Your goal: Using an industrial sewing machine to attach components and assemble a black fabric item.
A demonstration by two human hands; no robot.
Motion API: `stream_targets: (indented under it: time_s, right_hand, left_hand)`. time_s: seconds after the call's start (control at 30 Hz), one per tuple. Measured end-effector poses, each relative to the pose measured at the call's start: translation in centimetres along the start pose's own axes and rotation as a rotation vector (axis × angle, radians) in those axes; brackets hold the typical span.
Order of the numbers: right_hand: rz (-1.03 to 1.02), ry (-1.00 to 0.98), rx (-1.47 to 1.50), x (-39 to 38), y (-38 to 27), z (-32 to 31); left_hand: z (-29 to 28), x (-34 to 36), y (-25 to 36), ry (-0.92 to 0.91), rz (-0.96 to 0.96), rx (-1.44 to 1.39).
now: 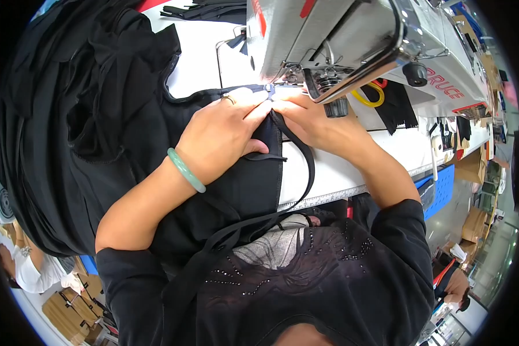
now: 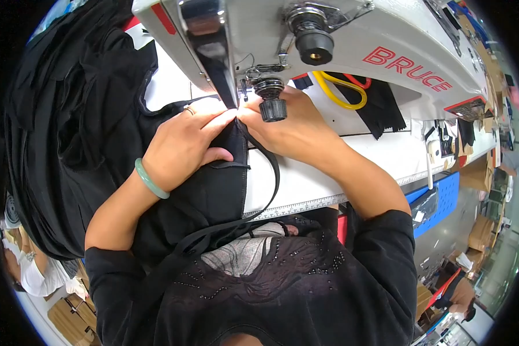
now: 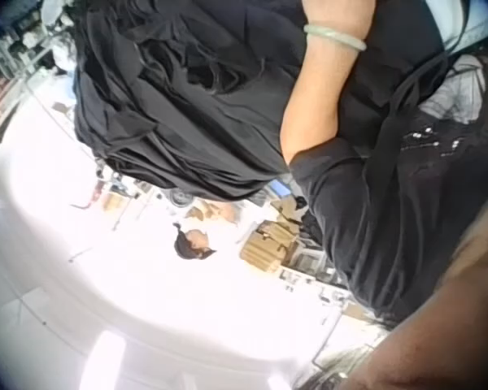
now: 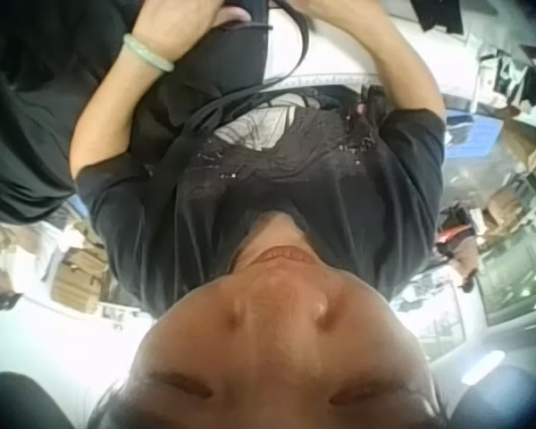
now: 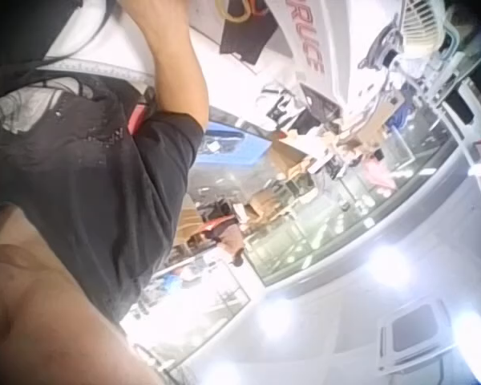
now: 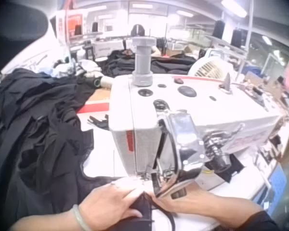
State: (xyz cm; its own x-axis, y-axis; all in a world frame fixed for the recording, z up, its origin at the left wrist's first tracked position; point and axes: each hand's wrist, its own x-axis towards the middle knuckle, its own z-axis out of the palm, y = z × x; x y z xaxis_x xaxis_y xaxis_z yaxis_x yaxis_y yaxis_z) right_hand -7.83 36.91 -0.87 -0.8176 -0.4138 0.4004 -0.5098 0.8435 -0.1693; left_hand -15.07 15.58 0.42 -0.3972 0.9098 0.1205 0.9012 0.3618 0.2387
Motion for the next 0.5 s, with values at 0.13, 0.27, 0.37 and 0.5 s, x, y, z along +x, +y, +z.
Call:
stream_targets:
  time_s: [0.13,0.27,0.37,0.5]
  right_hand:
    - [0.070,0.043,-0.075,0.15,-0.15,0.61]
    - [0.118,0.055,0.060,0.41,-0.07,1.03]
    - [0.108,0.087,0.026,0.39,0.23,0.99]
    - [0.061,0.016,-0.129,0.39,0.41,1.16]
  left_hand:
    - [-0.01,0.26,-0.18,0.088,0.025,-0.031]
    - [0.07,0.28,-0.35,0.064,-0.017,-0.020]
    - [0.02,0.27,-0.46,0.094,-0.004,0.013]
    - [0.12,0.36,-0.48,0.158,0.014,-0.016]
